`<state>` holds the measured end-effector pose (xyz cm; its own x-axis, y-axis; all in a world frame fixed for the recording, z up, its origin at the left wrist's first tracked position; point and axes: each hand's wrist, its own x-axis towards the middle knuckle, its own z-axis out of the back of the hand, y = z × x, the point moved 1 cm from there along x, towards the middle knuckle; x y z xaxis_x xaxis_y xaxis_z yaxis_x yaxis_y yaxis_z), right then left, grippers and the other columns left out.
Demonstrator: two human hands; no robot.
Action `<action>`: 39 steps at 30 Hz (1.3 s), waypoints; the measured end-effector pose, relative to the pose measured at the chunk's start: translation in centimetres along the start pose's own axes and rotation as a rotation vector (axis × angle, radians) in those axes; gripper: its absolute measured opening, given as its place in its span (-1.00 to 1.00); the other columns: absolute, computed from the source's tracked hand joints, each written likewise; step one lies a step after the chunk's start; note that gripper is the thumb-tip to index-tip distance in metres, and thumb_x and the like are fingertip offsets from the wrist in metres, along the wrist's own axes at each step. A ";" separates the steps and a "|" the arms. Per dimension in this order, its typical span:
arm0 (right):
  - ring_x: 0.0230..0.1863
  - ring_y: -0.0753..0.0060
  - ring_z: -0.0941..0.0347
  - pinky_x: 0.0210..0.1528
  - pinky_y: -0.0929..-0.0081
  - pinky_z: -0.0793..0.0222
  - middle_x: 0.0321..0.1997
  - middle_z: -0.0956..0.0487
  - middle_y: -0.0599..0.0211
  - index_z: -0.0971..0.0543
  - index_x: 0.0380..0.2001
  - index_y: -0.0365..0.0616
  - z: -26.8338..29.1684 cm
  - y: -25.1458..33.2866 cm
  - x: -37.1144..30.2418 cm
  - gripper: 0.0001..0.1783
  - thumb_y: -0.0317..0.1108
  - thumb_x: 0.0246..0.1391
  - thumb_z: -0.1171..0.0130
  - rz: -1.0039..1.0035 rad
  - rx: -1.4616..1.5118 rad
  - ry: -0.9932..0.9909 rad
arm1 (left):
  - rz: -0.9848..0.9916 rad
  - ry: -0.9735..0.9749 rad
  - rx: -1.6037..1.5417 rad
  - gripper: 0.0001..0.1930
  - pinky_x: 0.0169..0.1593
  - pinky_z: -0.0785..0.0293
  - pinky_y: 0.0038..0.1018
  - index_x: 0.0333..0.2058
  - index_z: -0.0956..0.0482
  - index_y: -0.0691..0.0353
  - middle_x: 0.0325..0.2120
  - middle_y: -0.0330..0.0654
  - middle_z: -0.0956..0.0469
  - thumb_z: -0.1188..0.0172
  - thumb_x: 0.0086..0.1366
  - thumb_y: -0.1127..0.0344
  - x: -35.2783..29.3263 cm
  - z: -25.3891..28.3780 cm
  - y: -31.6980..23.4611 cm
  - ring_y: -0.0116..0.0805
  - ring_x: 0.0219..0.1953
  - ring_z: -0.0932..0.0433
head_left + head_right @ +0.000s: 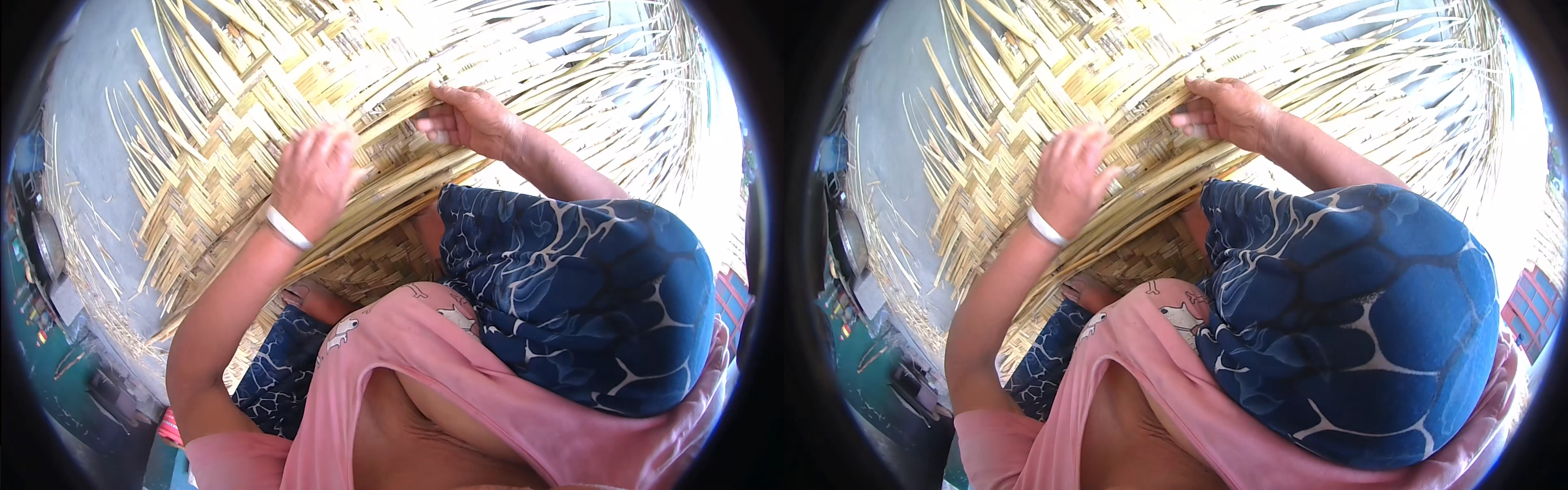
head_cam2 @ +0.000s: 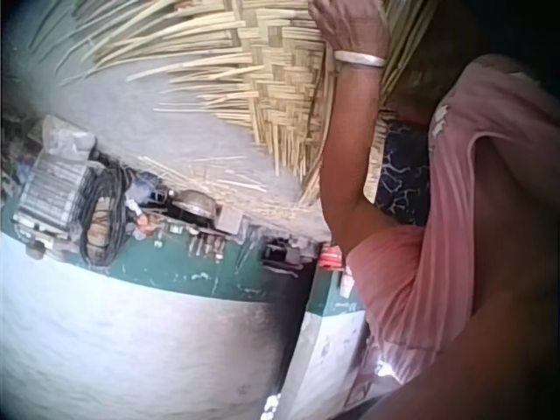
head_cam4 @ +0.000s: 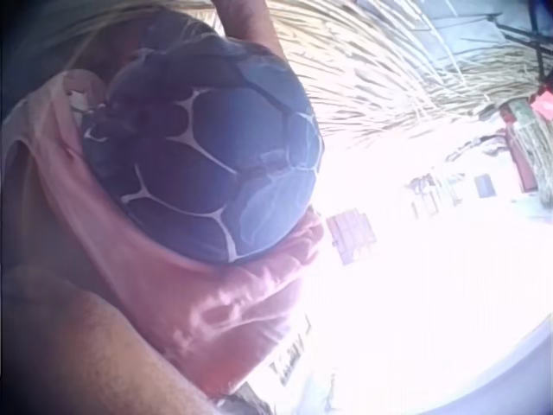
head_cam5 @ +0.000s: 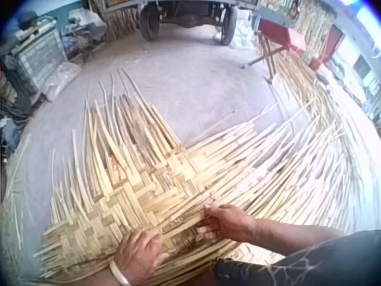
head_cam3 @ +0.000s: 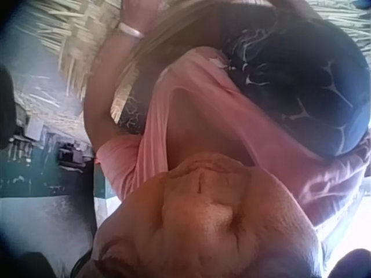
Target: The person weaves a basket by hand, interlacing thin bamboo strips in a consistent pattern. They sit on the floor and manipulate the strips with both hands, gradually expanding the woven structure.
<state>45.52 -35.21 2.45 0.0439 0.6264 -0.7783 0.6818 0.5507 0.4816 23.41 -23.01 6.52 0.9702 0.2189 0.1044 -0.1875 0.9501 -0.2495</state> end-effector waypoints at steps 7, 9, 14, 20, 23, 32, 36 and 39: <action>-0.43 0.40 -0.58 -0.40 0.53 -0.53 -0.36 -0.58 0.14 -0.47 -0.22 -0.32 -1.9 -0.3 -2.8 -0.55 -0.06 0.23 0.03 -0.241 -0.331 0.299 | 0.158 0.364 -0.341 -0.74 -0.24 -0.44 -0.30 -0.28 -0.53 0.21 -0.39 -0.13 -0.52 -0.24 0.10 0.20 -3.1 -2.7 -1.8 -0.17 -0.33 -0.52; -0.42 0.39 -0.57 -0.39 0.54 -0.49 -0.36 -0.58 0.17 -0.48 -0.21 -0.28 -3.0 -1.4 -3.5 -0.55 -0.03 0.17 -0.06 -0.332 -0.317 0.350 | 0.223 0.322 -0.433 -0.77 -0.29 -0.46 -0.35 -0.31 -0.52 0.23 -0.42 -0.14 -0.54 -0.24 0.10 0.24 -2.9 -2.7 -1.6 -0.20 -0.40 -0.53; -0.26 0.40 -0.56 -0.26 0.51 -0.49 -0.24 -0.57 0.20 -0.46 -0.12 -0.22 -3.1 -3.5 -3.5 -0.56 -0.06 0.12 -0.15 -0.323 -0.073 0.372 | 0.580 0.370 -0.889 -0.84 -0.35 -0.44 -0.55 -0.35 -0.52 0.27 -0.51 -0.27 -0.53 -0.27 0.12 0.38 -0.7 -1.3 0.1 -0.50 -0.50 -0.48; -0.21 0.46 -0.55 -0.17 0.48 -0.47 -0.20 -0.56 0.35 -0.46 -0.02 -0.11 -3.8 -1.6 -2.6 -0.63 -0.18 0.16 -0.13 0.046 0.095 0.214 | 0.681 0.385 -1.096 -0.81 -0.44 -0.34 -0.68 -0.44 -0.42 0.22 -0.59 -0.38 -0.42 -0.30 0.12 0.38 0.9 -0.7 1.2 -0.67 -0.52 -0.34; -0.27 0.50 -0.56 -0.22 0.51 -0.48 -0.24 -0.57 0.35 -0.49 -0.09 -0.17 -4.4 -0.8 -2.6 -0.66 -0.19 0.15 -0.14 0.158 0.004 0.175 | 0.632 0.345 -1.061 -0.72 -0.52 -0.24 -0.70 -0.54 -0.35 0.17 -0.64 -0.44 -0.32 -0.35 0.10 0.34 1.9 -0.1 2.1 -0.71 -0.58 -0.24; -0.35 0.44 -0.58 -0.34 0.51 -0.49 -0.39 -0.57 0.28 -0.53 -0.22 -0.26 -3.2 -2.1 -0.5 -0.69 -0.20 0.15 -0.14 -0.055 0.193 0.135 | 0.576 0.472 -0.696 -0.65 -0.54 -0.21 -0.62 -0.61 -0.34 0.18 -0.69 -0.45 -0.27 -0.42 0.02 0.28 2.8 0.2 2.9 -0.65 -0.59 -0.20; -0.37 0.45 -0.58 -0.34 0.52 -0.50 -0.37 -0.59 0.26 -0.53 -0.23 -0.28 -3.4 -0.9 -1.2 -0.71 -0.24 0.14 -0.15 0.103 0.134 0.110 | 0.602 0.504 -0.769 -0.68 -0.52 -0.21 -0.62 -0.60 -0.37 0.19 -0.69 -0.46 -0.28 -0.37 0.08 0.26 3.7 0.8 3.3 -0.66 -0.59 -0.18; -0.39 0.47 -0.58 -0.31 0.57 -0.50 -0.35 -0.60 0.23 -0.53 -0.19 -0.32 -3.3 0.9 -0.8 -0.71 -0.29 0.15 -0.13 0.207 0.103 0.097 | 0.629 0.632 -0.836 -0.63 -0.50 -0.24 -0.51 -0.62 -0.42 0.19 -0.70 -0.38 -0.31 -0.28 0.13 0.05 3.5 1.7 5.6 -0.55 -0.60 -0.21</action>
<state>43.70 -33.36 4.82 0.1231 0.7729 -0.6224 0.7369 0.3489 0.5790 25.54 -16.50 7.13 0.6935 0.2212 -0.6856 -0.7203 0.2309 -0.6541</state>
